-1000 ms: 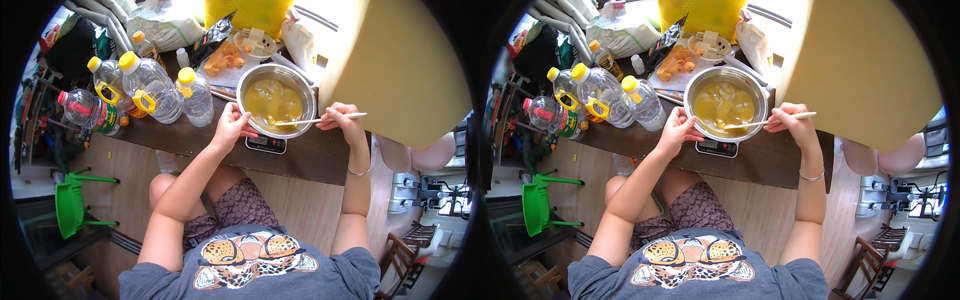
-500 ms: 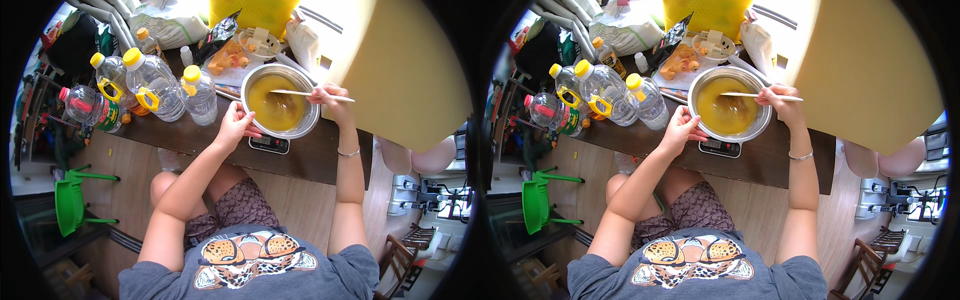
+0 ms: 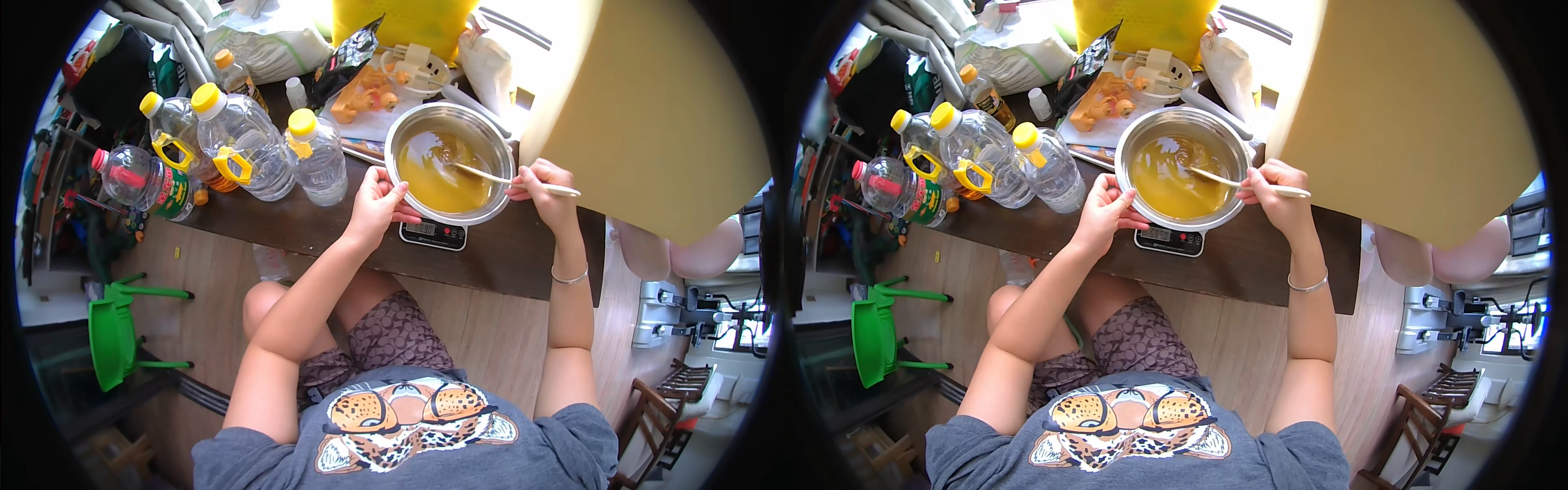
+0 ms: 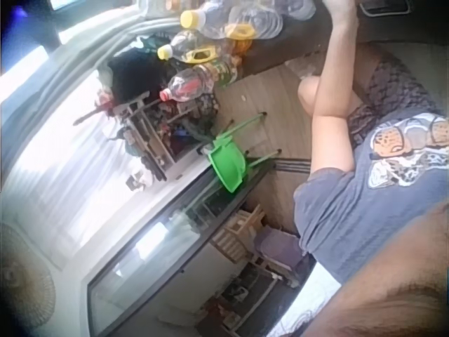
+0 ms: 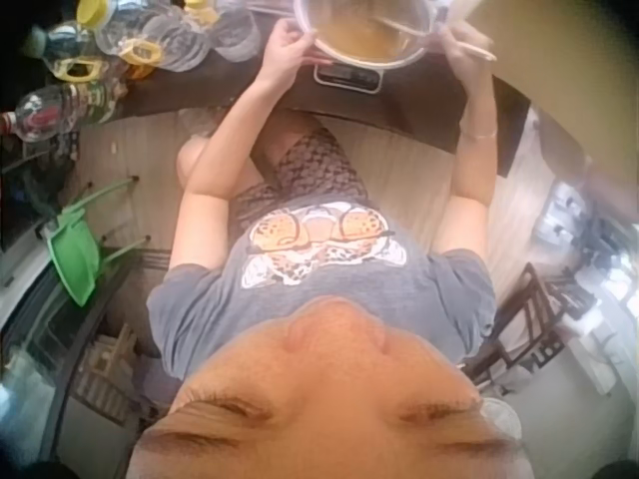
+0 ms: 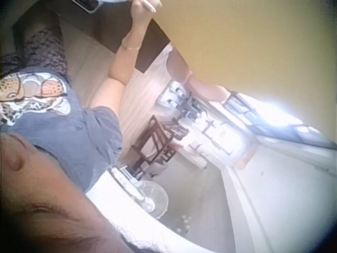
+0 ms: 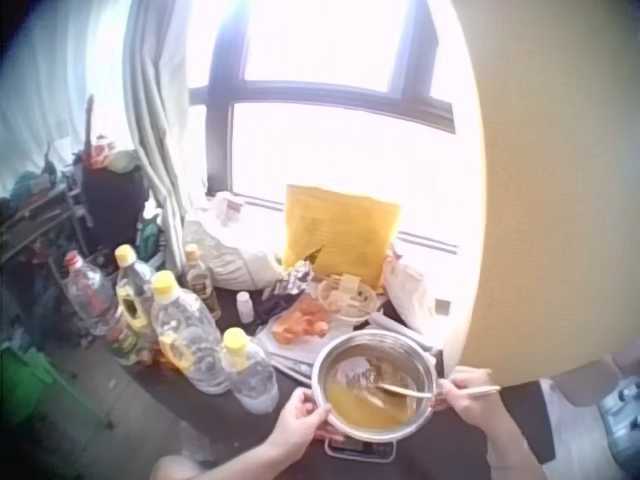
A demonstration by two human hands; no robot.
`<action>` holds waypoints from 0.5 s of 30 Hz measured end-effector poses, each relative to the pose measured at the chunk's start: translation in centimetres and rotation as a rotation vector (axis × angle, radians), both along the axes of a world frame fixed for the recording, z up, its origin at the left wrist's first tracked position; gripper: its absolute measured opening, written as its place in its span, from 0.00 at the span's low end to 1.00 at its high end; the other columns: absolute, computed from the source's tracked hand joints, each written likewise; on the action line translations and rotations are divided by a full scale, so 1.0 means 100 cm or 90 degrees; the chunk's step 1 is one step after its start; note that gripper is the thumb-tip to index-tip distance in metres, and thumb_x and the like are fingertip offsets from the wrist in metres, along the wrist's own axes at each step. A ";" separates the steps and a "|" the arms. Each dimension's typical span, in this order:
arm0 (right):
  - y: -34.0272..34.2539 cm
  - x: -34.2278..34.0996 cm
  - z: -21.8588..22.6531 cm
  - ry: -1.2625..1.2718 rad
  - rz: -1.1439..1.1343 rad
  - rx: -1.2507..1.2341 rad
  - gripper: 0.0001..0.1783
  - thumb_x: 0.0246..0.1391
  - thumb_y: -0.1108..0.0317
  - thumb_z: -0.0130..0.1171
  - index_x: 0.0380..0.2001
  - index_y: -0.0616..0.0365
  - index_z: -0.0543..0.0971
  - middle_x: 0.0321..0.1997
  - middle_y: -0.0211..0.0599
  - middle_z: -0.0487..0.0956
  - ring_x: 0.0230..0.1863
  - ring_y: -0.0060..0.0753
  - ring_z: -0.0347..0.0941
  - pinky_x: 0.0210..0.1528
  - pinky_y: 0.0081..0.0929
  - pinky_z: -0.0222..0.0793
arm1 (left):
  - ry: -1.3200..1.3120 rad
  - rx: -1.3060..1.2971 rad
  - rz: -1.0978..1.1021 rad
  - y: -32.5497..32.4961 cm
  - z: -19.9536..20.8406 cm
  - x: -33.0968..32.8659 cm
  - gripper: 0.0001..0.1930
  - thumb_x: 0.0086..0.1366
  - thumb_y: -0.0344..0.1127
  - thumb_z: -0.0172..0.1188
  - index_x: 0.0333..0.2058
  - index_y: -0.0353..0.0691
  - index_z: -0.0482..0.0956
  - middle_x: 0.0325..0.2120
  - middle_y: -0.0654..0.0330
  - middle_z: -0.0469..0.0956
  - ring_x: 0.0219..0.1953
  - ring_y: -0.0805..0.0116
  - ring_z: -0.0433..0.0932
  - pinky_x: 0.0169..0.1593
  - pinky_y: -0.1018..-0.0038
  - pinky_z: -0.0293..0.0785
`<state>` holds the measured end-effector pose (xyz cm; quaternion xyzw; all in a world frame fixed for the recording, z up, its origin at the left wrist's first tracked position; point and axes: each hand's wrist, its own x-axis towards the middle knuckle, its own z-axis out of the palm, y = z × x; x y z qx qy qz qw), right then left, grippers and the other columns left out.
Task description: The person pours a yellow liquid from a plastic bottle into a metal bowl placed on a digital scale, then pours a clear liquid from another bottle into the same bowl. They stir the mixture with a wooden spoon.
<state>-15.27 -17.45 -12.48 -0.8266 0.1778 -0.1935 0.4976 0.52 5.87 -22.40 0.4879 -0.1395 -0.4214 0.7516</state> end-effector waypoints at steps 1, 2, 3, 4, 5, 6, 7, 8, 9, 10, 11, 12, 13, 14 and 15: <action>0.004 -0.004 0.000 -0.004 0.012 0.009 0.13 0.58 0.76 0.54 0.22 0.74 0.78 0.26 0.38 0.74 0.25 0.32 0.81 0.27 0.21 0.80 | 0.000 -0.001 0.002 0.000 -0.001 0.000 0.10 0.70 0.31 0.50 0.44 0.37 0.58 0.32 0.55 0.77 0.26 0.65 0.82 0.30 0.71 0.84; 0.008 -0.008 0.000 -0.007 0.025 0.017 0.13 0.58 0.76 0.53 0.22 0.74 0.78 0.26 0.38 0.74 0.26 0.33 0.81 0.27 0.21 0.80 | 0.001 -0.001 0.005 0.000 -0.002 0.000 0.10 0.70 0.32 0.50 0.44 0.38 0.59 0.32 0.55 0.77 0.26 0.66 0.82 0.30 0.71 0.84; 0.012 -0.012 0.000 -0.011 0.037 0.026 0.13 0.58 0.76 0.53 0.22 0.74 0.78 0.26 0.38 0.74 0.26 0.33 0.81 0.27 0.21 0.80 | 0.001 -0.001 0.007 -0.001 -0.002 0.000 0.10 0.70 0.32 0.50 0.44 0.38 0.59 0.32 0.55 0.77 0.26 0.66 0.82 0.30 0.71 0.84; 0.015 -0.015 0.000 -0.007 0.056 0.043 0.13 0.58 0.77 0.53 0.22 0.74 0.78 0.26 0.37 0.73 0.27 0.34 0.81 0.28 0.21 0.81 | 0.002 -0.001 0.007 0.000 -0.001 -0.001 0.10 0.70 0.33 0.50 0.44 0.38 0.59 0.32 0.56 0.77 0.26 0.67 0.82 0.30 0.72 0.83; 0.019 -0.017 0.000 -0.004 0.066 0.056 0.13 0.58 0.77 0.53 0.22 0.73 0.78 0.26 0.37 0.73 0.27 0.34 0.82 0.29 0.21 0.81 | 0.001 -0.003 0.006 -0.001 -0.002 -0.001 0.10 0.70 0.33 0.50 0.44 0.38 0.59 0.32 0.56 0.77 0.26 0.67 0.82 0.30 0.72 0.83; 0.023 -0.019 0.002 -0.002 0.077 0.069 0.13 0.58 0.77 0.53 0.21 0.73 0.78 0.27 0.37 0.73 0.28 0.34 0.82 0.29 0.21 0.81 | 0.000 -0.005 0.006 -0.001 -0.003 -0.001 0.10 0.70 0.33 0.50 0.44 0.38 0.59 0.32 0.56 0.77 0.26 0.67 0.82 0.30 0.72 0.83; 0.026 -0.021 0.005 0.001 0.089 0.082 0.13 0.58 0.78 0.53 0.21 0.73 0.78 0.27 0.36 0.73 0.28 0.34 0.82 0.30 0.21 0.81 | 0.000 -0.007 0.007 -0.001 -0.003 -0.001 0.10 0.70 0.33 0.50 0.44 0.38 0.59 0.32 0.56 0.77 0.26 0.67 0.82 0.30 0.73 0.83; 0.026 -0.023 0.007 0.009 0.106 0.094 0.13 0.59 0.77 0.52 0.22 0.73 0.78 0.28 0.36 0.73 0.29 0.35 0.82 0.31 0.23 0.81 | 0.002 -0.010 0.007 0.000 -0.003 -0.001 0.10 0.70 0.33 0.50 0.44 0.38 0.59 0.32 0.56 0.77 0.26 0.67 0.82 0.30 0.73 0.83; 0.025 -0.024 0.011 0.020 0.113 0.120 0.13 0.59 0.77 0.52 0.22 0.73 0.78 0.28 0.37 0.73 0.29 0.36 0.82 0.31 0.24 0.81 | 0.005 -0.012 0.007 0.000 -0.003 -0.001 0.10 0.70 0.33 0.50 0.44 0.38 0.59 0.32 0.56 0.77 0.26 0.67 0.82 0.30 0.73 0.83; 0.022 -0.025 0.014 0.032 0.119 0.146 0.13 0.59 0.77 0.52 0.23 0.73 0.78 0.28 0.37 0.73 0.29 0.36 0.82 0.31 0.24 0.81 | 0.008 -0.014 0.006 0.000 -0.002 0.000 0.10 0.70 0.33 0.50 0.44 0.38 0.59 0.31 0.56 0.77 0.26 0.67 0.82 0.30 0.73 0.83; 0.019 -0.026 0.018 0.043 0.126 0.173 0.13 0.59 0.77 0.51 0.23 0.73 0.77 0.28 0.37 0.73 0.29 0.36 0.82 0.32 0.25 0.82 | 0.008 -0.013 0.005 0.001 -0.003 0.000 0.10 0.70 0.33 0.51 0.44 0.38 0.59 0.32 0.56 0.77 0.26 0.67 0.82 0.30 0.72 0.83; 0.014 -0.026 0.024 0.064 0.131 0.164 0.12 0.60 0.76 0.51 0.24 0.73 0.77 0.29 0.37 0.73 0.30 0.37 0.82 0.32 0.26 0.82 | 0.008 -0.012 0.004 0.001 -0.003 0.000 0.10 0.70 0.33 0.51 0.44 0.38 0.59 0.32 0.57 0.77 0.26 0.67 0.82 0.30 0.72 0.84; 0.011 -0.024 0.029 0.079 0.117 0.145 0.13 0.59 0.75 0.52 0.23 0.73 0.77 0.29 0.37 0.73 0.30 0.37 0.82 0.32 0.25 0.81 | 0.009 -0.010 0.000 0.000 -0.003 0.000 0.10 0.70 0.33 0.51 0.44 0.38 0.59 0.32 0.57 0.77 0.27 0.67 0.82 0.30 0.72 0.84; 0.005 -0.022 0.030 0.084 0.118 0.114 0.13 0.59 0.75 0.52 0.23 0.73 0.77 0.29 0.37 0.73 0.30 0.37 0.82 0.32 0.25 0.81 | 0.013 -0.009 -0.001 0.000 -0.003 0.000 0.10 0.70 0.33 0.51 0.44 0.38 0.59 0.32 0.56 0.77 0.27 0.67 0.82 0.30 0.72 0.84; -0.001 -0.020 0.031 0.089 0.119 0.083 0.14 0.59 0.74 0.53 0.23 0.73 0.77 0.29 0.37 0.73 0.30 0.37 0.82 0.32 0.25 0.81 | 0.016 -0.008 -0.002 0.000 -0.002 0.000 0.10 0.70 0.33 0.51 0.44 0.38 0.59 0.32 0.56 0.77 0.27 0.66 0.82 0.30 0.72 0.84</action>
